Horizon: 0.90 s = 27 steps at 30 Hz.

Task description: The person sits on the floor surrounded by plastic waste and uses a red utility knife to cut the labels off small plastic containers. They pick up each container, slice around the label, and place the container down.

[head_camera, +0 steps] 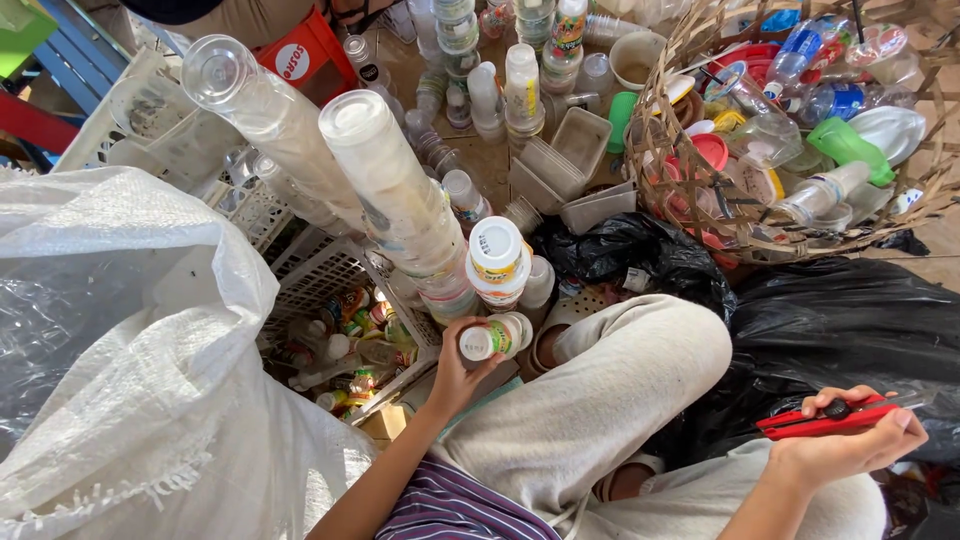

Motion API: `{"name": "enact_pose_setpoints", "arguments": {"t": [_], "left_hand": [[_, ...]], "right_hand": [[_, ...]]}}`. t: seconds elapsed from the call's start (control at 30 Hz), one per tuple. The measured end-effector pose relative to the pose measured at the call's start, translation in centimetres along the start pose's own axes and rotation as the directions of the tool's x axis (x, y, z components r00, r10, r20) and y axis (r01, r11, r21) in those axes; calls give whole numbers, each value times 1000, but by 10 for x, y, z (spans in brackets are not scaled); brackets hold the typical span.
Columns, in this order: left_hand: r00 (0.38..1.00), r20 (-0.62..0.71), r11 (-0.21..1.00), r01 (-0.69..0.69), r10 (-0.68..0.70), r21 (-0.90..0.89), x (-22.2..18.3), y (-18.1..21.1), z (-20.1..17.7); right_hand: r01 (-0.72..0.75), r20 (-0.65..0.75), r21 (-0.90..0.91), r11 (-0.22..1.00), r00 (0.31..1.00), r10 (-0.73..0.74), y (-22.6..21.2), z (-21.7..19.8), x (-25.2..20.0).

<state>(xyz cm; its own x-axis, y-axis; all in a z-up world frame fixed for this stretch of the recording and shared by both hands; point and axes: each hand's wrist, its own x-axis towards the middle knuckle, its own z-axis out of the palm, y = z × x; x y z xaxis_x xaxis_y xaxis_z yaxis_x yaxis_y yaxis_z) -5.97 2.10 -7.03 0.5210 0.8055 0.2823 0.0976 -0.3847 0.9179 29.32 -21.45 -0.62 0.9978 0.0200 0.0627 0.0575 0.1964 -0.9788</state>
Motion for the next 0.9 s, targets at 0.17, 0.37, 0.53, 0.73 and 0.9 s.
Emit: {"name": "enact_pose_setpoints", "arguments": {"t": [0.17, 0.37, 0.53, 0.73, 0.9], "left_hand": [[994, 60, 996, 85, -86, 16, 5, 11, 3], [975, 162, 979, 128, -154, 161, 16, 22, 6], [976, 122, 964, 153, -182, 216, 8, -1, 18], [976, 141, 937, 110, -165, 333, 2, -15, 30], [959, 166, 915, 155, -230, 373, -4, -36, 35]], "right_hand": [[7, 26, -55, 998, 1000, -6, 1, 2, -2], [-45, 6, -10, 999, 999, 45, -2, 7, -4], [-27, 10, -37, 999, 1000, 27, -2, 8, -4], [-47, 5, 21, 999, 999, 47, -6, 8, -4], [-75, 4, 62, 995, 997, 74, -5, 6, -2]]}}
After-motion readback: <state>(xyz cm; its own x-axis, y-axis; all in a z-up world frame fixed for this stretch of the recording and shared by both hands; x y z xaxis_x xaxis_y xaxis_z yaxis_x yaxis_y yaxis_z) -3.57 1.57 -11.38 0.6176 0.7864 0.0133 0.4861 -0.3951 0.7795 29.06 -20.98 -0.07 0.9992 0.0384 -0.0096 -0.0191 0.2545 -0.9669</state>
